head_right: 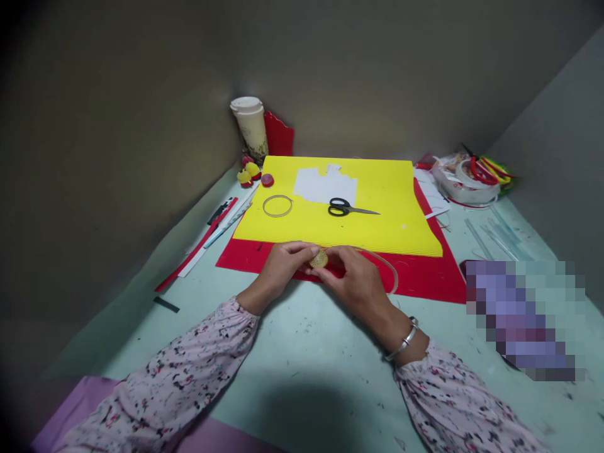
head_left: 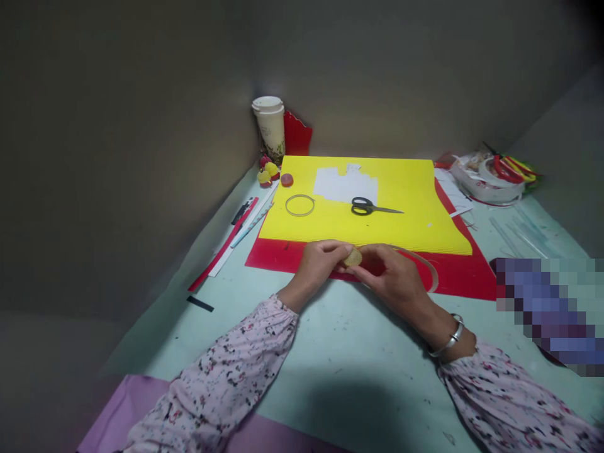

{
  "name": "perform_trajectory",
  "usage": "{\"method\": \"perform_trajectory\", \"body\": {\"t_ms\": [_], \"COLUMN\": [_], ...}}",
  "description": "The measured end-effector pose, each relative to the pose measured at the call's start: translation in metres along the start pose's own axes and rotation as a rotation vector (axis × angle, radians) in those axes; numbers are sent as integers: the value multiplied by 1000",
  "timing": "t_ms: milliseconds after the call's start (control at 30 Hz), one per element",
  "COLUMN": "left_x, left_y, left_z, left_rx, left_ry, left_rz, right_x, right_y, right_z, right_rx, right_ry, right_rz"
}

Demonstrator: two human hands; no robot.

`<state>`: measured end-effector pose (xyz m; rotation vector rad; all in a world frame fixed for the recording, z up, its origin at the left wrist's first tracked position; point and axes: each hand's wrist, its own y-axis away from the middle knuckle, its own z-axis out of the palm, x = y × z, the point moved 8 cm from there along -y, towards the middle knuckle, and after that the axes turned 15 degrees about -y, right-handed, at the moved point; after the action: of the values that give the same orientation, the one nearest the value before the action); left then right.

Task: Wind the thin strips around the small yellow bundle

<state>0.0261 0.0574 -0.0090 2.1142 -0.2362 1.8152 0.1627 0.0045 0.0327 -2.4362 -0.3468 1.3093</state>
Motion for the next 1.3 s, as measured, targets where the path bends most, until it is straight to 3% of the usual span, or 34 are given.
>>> {"method": "perform_trajectory", "body": {"t_ms": [433, 633, 733, 967, 1300], "left_x": [3, 2, 3, 7, 7], "left_y": [-5, -7, -7, -8, -9], "left_z": [4, 3, 2, -9, 0], "left_rx": [-113, -107, -79, 117, 49], "left_ry": [2, -5, -16, -33, 14], "left_rz": [3, 31, 50, 108, 105], "right_x": [-1, -4, 1, 29, 28], "right_y": [0, -1, -1, 3, 3], "right_z": [-3, -2, 0, 7, 4], "right_rx": [-29, -57, -50, 10, 50], "right_ry": [-20, -84, -166, -462, -535], "right_rz": [-29, -38, 21, 249, 303]}}
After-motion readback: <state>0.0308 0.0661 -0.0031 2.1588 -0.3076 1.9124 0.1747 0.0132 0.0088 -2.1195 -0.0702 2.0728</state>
